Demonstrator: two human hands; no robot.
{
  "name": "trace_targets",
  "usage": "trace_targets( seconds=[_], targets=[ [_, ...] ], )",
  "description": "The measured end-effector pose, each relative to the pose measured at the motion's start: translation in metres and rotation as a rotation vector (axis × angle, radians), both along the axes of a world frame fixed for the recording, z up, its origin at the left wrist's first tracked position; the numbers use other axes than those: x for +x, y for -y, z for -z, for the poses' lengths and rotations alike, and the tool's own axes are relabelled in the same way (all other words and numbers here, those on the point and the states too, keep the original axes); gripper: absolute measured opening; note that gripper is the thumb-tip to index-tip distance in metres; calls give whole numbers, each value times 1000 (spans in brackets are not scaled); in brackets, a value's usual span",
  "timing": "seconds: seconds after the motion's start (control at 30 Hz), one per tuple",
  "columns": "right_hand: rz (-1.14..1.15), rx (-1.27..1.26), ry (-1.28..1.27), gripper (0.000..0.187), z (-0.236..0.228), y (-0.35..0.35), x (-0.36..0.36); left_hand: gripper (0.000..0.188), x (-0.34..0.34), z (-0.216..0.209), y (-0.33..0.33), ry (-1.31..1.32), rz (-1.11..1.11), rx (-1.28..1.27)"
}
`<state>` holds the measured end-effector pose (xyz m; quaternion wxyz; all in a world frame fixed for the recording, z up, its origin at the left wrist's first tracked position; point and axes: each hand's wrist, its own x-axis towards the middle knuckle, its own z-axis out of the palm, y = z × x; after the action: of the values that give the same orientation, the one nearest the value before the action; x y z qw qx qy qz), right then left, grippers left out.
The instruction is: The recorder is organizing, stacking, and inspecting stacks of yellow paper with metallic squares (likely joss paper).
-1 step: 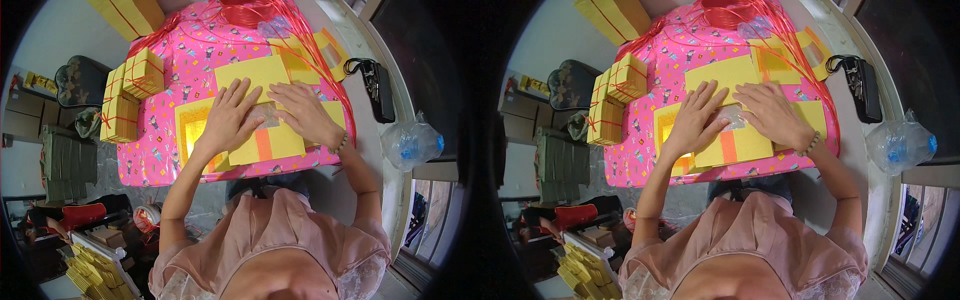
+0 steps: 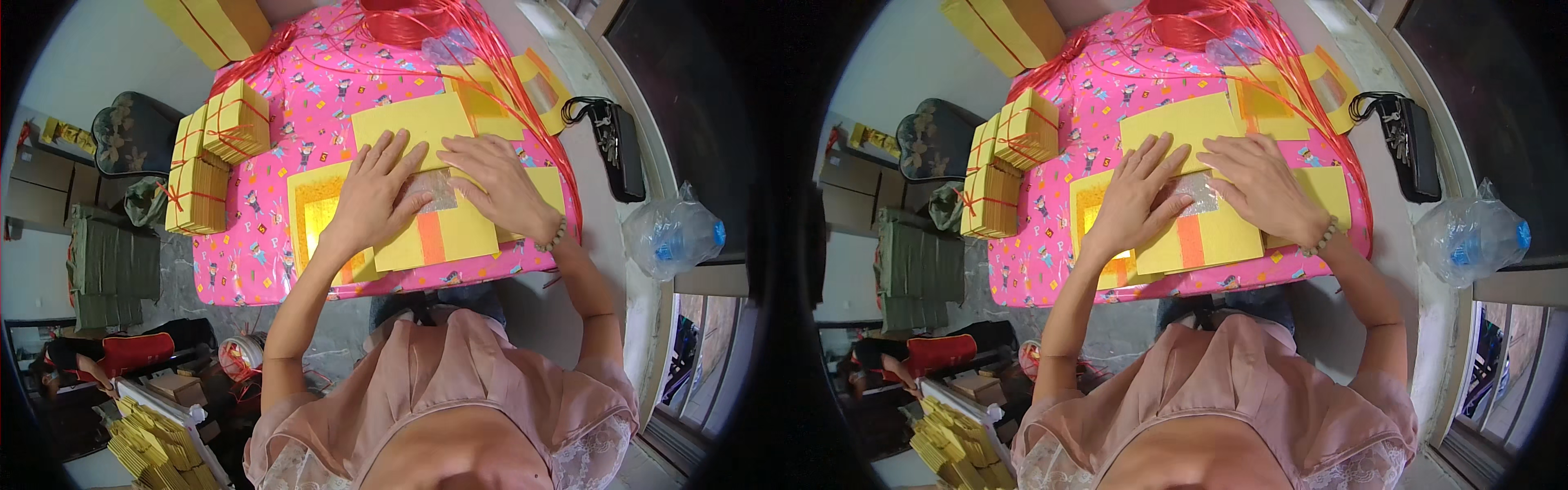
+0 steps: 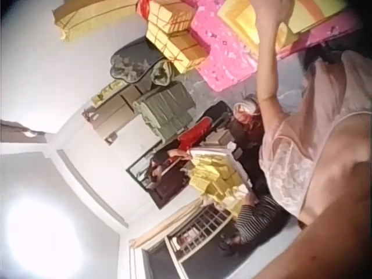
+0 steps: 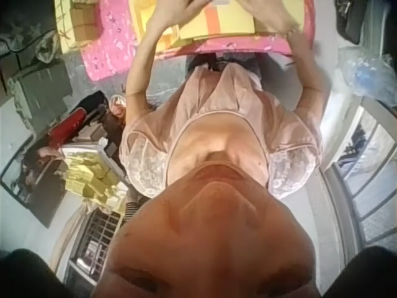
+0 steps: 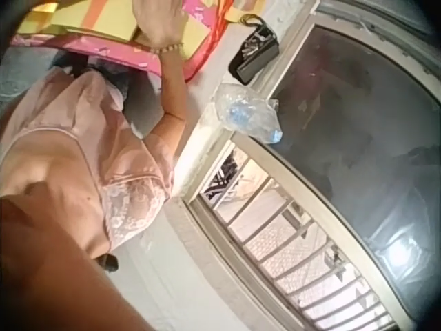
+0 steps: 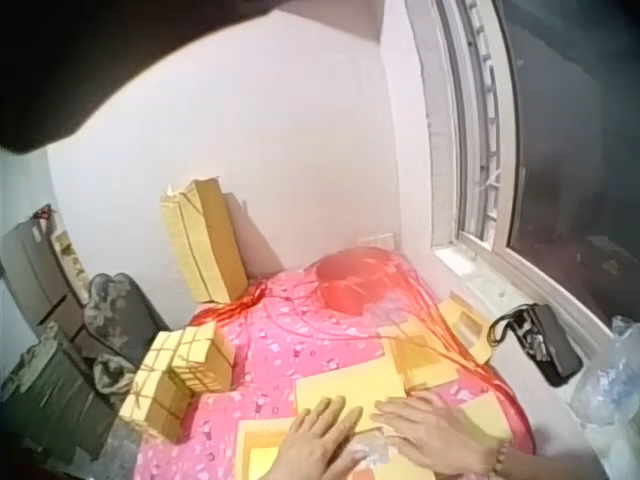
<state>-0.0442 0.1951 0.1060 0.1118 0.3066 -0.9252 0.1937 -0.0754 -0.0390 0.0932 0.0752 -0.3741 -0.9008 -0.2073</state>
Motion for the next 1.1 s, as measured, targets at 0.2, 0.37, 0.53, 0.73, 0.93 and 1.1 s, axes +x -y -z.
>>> trace_targets(
  seconds=[0.2,0.37,0.53,0.73,0.93,1.1],
  targets=[
    [231,-368,-79,24,-4,2,15,43,-13,-1,-7,-145,-39,56],
    [350,-374,193,19,-8,1,20,36,-19,-1,-6,-167,-63,67],
    [351,-630,362,32,-8,13,-7,35,-20,0,-5,-153,-71,129],
    [368,-847,552,38,-4,24,-35,38,-16,3,-5,-235,-70,109],
    [269,-966,385,30,-1,31,-26,44,-13,-15,2,-144,-39,278],
    [134,-1020,231,23,-11,22,-5,52,-13,-49,8,-431,-143,415]
  ],
)
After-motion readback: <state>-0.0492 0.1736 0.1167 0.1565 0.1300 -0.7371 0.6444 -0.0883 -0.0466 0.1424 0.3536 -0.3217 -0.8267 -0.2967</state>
